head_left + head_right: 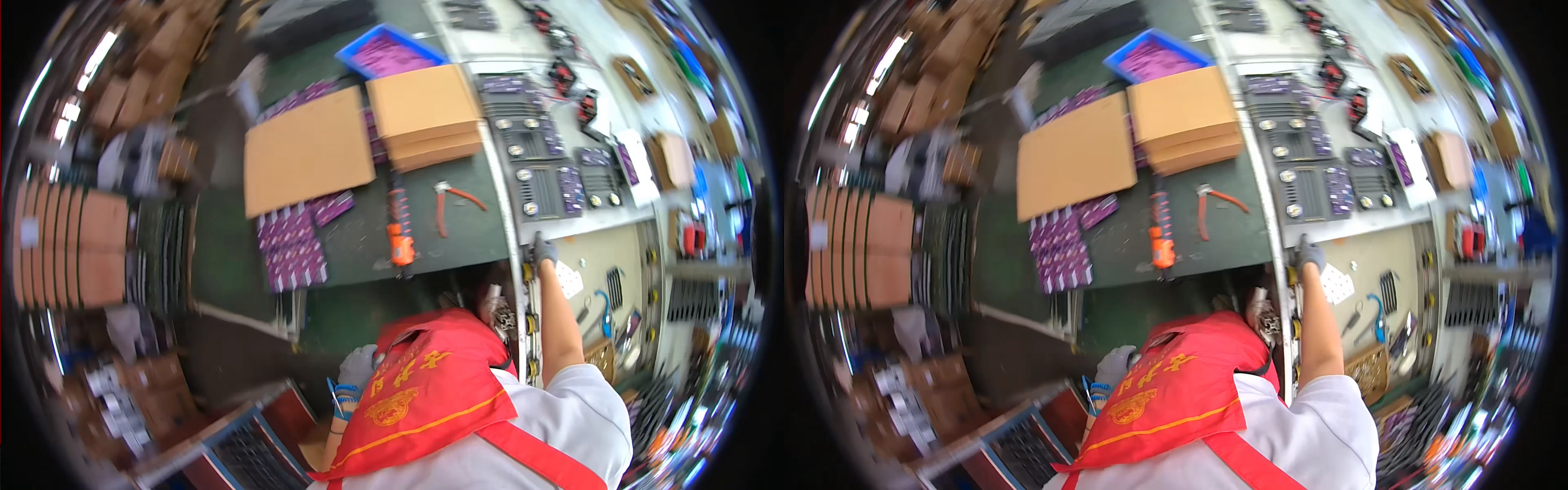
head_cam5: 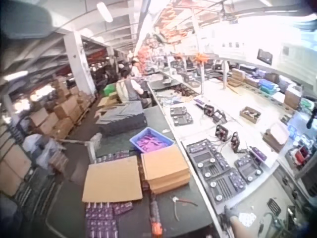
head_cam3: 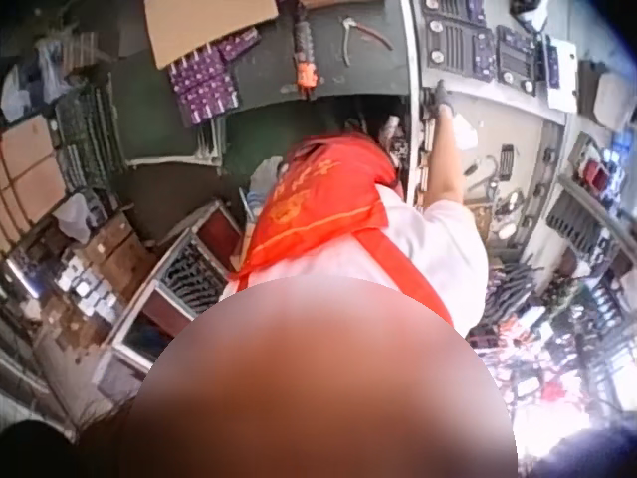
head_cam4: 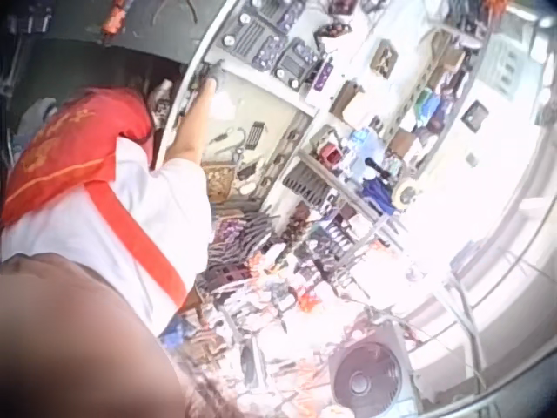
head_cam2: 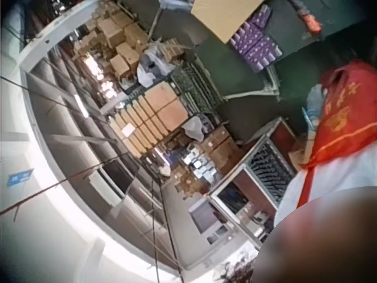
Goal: Assembling black plastic nuts and components onto gray metal housing panels.
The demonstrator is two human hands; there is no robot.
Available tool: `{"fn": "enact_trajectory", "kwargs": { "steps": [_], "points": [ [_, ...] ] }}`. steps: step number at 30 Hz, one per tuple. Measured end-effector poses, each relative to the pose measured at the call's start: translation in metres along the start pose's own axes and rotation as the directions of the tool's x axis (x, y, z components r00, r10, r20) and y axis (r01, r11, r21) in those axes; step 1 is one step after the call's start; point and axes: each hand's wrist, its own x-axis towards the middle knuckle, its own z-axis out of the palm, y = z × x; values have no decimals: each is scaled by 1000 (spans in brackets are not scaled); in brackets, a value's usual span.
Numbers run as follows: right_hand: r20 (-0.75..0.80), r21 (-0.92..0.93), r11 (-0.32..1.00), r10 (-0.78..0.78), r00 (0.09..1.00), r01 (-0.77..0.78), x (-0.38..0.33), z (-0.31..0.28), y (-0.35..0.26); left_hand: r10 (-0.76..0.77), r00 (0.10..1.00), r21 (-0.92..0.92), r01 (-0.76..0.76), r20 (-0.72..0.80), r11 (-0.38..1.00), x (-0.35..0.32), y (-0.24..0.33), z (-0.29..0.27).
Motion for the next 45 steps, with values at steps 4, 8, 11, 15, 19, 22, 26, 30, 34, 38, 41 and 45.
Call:
{"fn": "enact_trajectory", "kwargs": {
  "steps": [4, 8, 11, 15, 19, 22, 26, 30, 34, 38, 41, 45],
  "points": [
    [31, 105, 992, -68, 997, 64, 84, 17, -37, -116, 988, -163, 99, -100, 982, -33, -32, 6],
    [-212, -237, 949, -259, 942, 208, 63, 28, -103, -229, 923, -259, 149, -310, 954, -62, -74, 8],
    [-393, -176, 817, -570, 722, 549, -63, 68, -151, -380, 883, -317, 290, -275, 903, -78, -121, 12],
    [-354, 173, 412, -821, 447, 894, -284, 173, -197, -385, 883, -361, 278, -269, 890, -95, -214, 4],
    [-110, 187, 52, -991, 73, 981, -466, 278, -181, -450, 875, -262, 399, -179, 879, -117, -312, -30],
    [214, 301, 128, -975, 63, 945, -560, 348, -132, -475, 855, -292, 410, -206, 864, -121, -378, -69],
    [883, 362, 749, -467, 55, 555, -619, 459, -61, -426, 885, -293, 364, -188, 884, -91, -460, -111],
    [957, -202, 777, 26, 290, 596, -601, 588, -2, -432, 883, -449, 315, -185, 836, -24, -539, -137],
    [832, -374, 805, 70, 551, 461, -565, 694, 40, -498, 820, -445, 347, -284, 826, 59, -627, -163],
    [570, -499, 861, 242, 785, 97, -550, 738, 61, -461, 808, -339, 345, -367, 875, 152, -747, -198],
    [689, -374, 899, 106, 717, 227, -550, 743, 67, -403, 783, -149, 379, -474, 913, 233, -851, -223],
    [609, -418, 899, 169, 775, 132, -551, 744, 81, -181, 705, 173, 399, -686, 900, 331, -949, -240]
  ]
}}
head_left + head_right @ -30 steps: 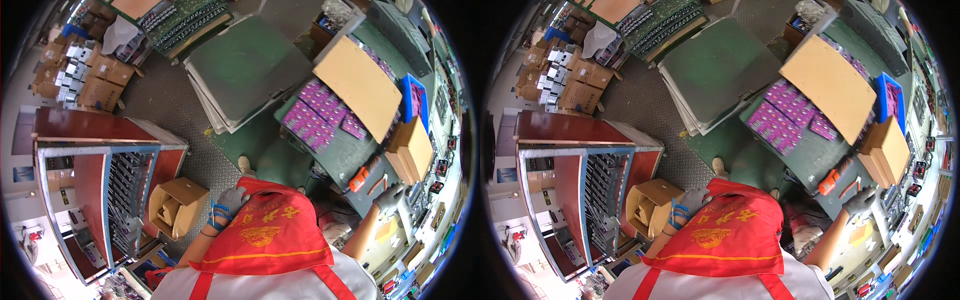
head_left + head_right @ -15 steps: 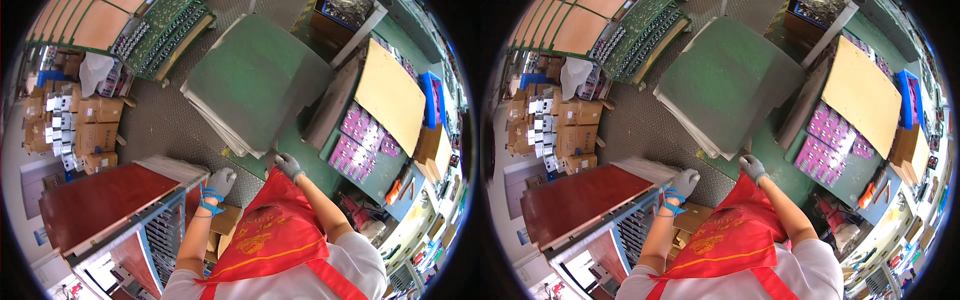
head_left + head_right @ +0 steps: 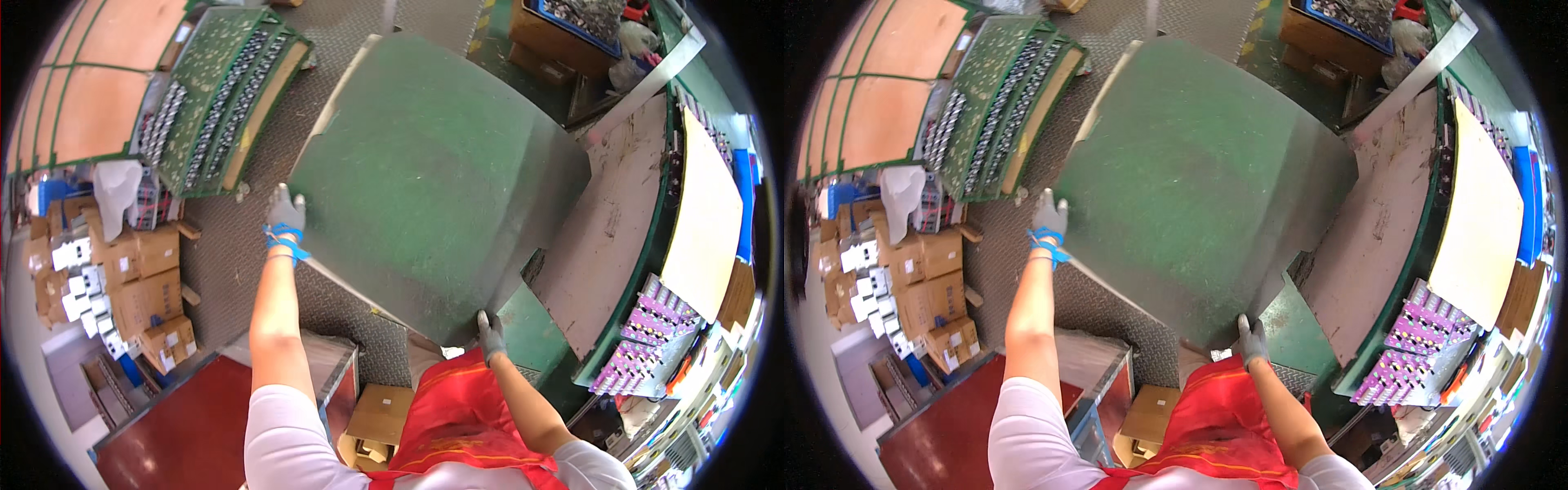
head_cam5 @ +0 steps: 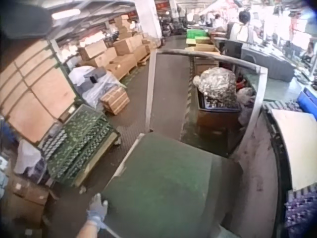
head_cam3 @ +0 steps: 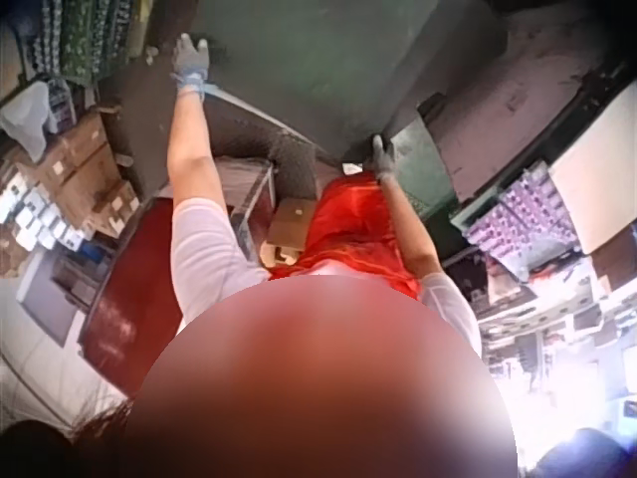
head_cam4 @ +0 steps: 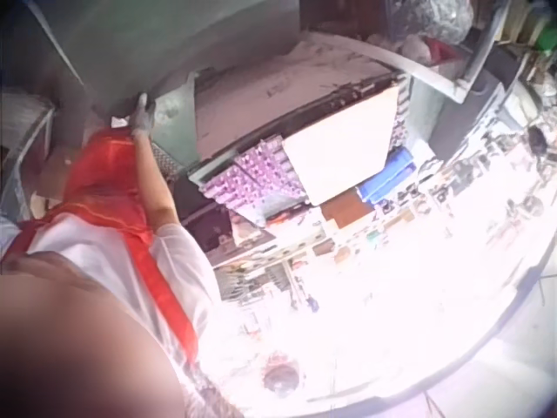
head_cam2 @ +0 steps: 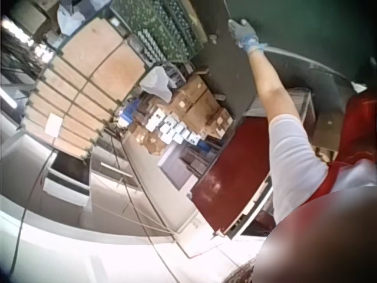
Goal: Assembling black plastic nuts and components onto gray metal housing panels.
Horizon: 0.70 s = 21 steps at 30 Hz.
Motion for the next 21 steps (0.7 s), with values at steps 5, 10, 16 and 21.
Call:
{"fn": "enact_trajectory", "kwargs": {
  "steps": [5, 10, 16, 21],
  "points": [
    [-120, 33, 999, -6, 993, 10, 12, 8, 19, -326, 944, -130, 331, 55, 935, 11, 1, 33],
    [-126, 538, 836, -40, 991, 102, -19, -9, 8, -232, 971, 50, 229, 55, 972, -52, 8, 11],
    [-368, 59, 995, -58, 928, 85, -208, -72, -25, -360, 760, -212, 538, 541, 816, -124, -25, -87],
    [-249, 208, 922, -273, 929, 327, -332, -130, -77, -454, 421, -255, 888, 785, 381, -212, -45, -174]
  ]
}}
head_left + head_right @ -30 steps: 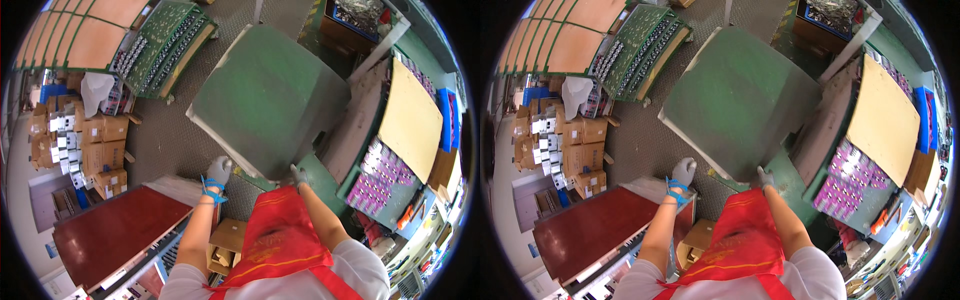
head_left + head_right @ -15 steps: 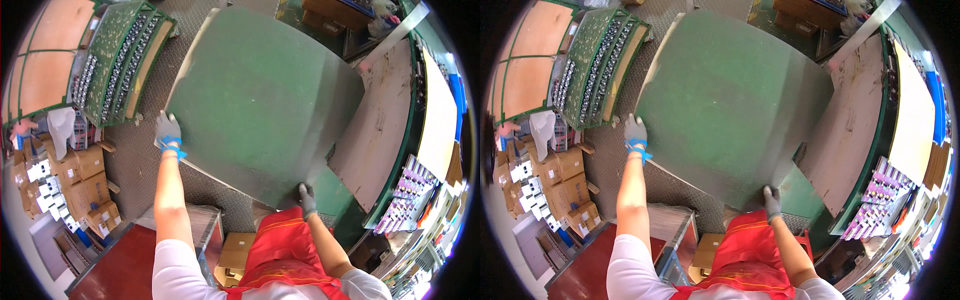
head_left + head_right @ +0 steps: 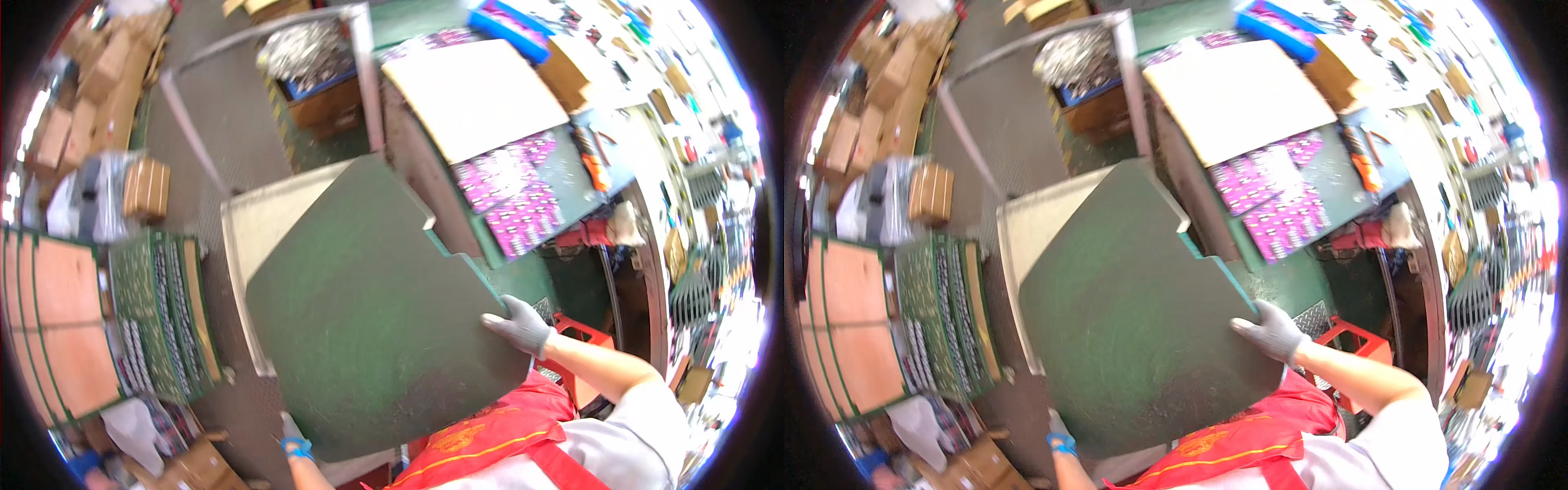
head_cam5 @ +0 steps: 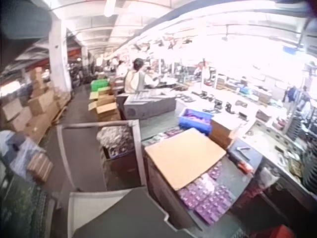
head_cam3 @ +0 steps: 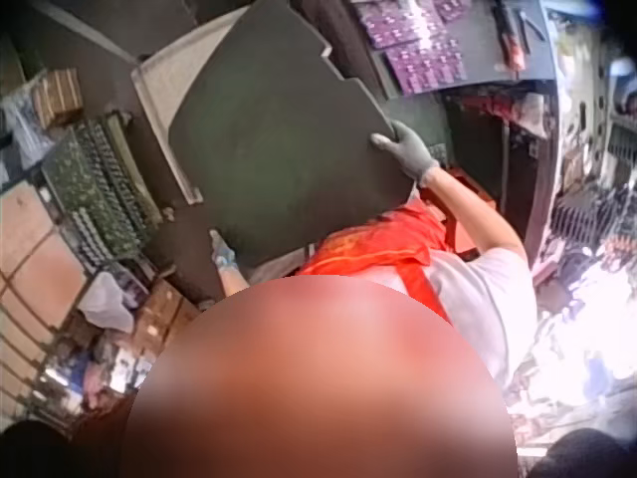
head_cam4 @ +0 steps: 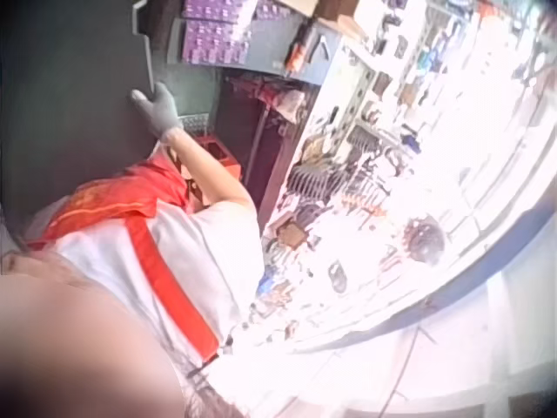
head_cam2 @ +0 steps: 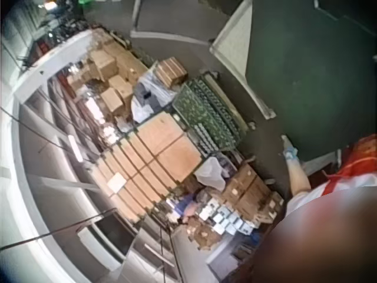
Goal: Assembling black plastic nuts and components onto gray metal housing panels.
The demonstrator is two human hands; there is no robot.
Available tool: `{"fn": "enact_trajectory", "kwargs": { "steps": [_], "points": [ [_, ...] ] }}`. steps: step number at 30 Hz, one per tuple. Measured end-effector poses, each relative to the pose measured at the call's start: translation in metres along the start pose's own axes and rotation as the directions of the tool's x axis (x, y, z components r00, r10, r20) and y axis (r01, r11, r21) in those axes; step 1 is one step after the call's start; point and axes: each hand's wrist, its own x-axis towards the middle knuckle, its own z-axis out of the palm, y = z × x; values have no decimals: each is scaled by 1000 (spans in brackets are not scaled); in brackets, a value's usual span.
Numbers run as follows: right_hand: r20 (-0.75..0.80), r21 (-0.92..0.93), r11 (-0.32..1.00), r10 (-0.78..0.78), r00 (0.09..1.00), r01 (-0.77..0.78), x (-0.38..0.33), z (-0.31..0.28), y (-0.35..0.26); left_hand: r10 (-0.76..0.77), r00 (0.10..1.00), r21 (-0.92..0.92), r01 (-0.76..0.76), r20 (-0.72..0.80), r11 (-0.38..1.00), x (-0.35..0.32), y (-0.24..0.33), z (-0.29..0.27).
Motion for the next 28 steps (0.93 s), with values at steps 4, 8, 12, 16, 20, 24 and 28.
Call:
{"fn": "enact_trajectory", "kwargs": {
  "steps": [4, 8, 12, 16, 20, 24, 28],
  "points": [
    [110, -372, 907, -167, 980, 196, -20, -30, -45, 38, 955, -490, 117, 295, 864, -31, -51, 12],
    [142, -362, 872, -298, 944, 330, -64, -103, -52, 203, 949, -595, -20, 241, 803, -69, -24, 59],
    [55, -252, 896, -364, 930, 366, -109, -201, -12, 383, 902, -638, -178, 197, 749, -157, 60, 99],
    [-212, -62, 846, -529, 822, 529, -133, -301, 67, 593, 784, -682, -333, 183, 651, -269, 137, 154],
    [-681, 42, 864, -343, 647, 502, -112, -388, 142, 747, 628, -719, -415, 216, 557, -391, 199, 229],
    [-834, 393, 679, -21, 552, 620, -96, -468, 218, 849, 434, -732, -466, 301, 497, -515, 255, 310],
    [-856, 491, 561, 168, 489, 666, -86, -527, 283, 883, 144, -670, -601, 446, 436, -636, 302, 414]
  ]
}}
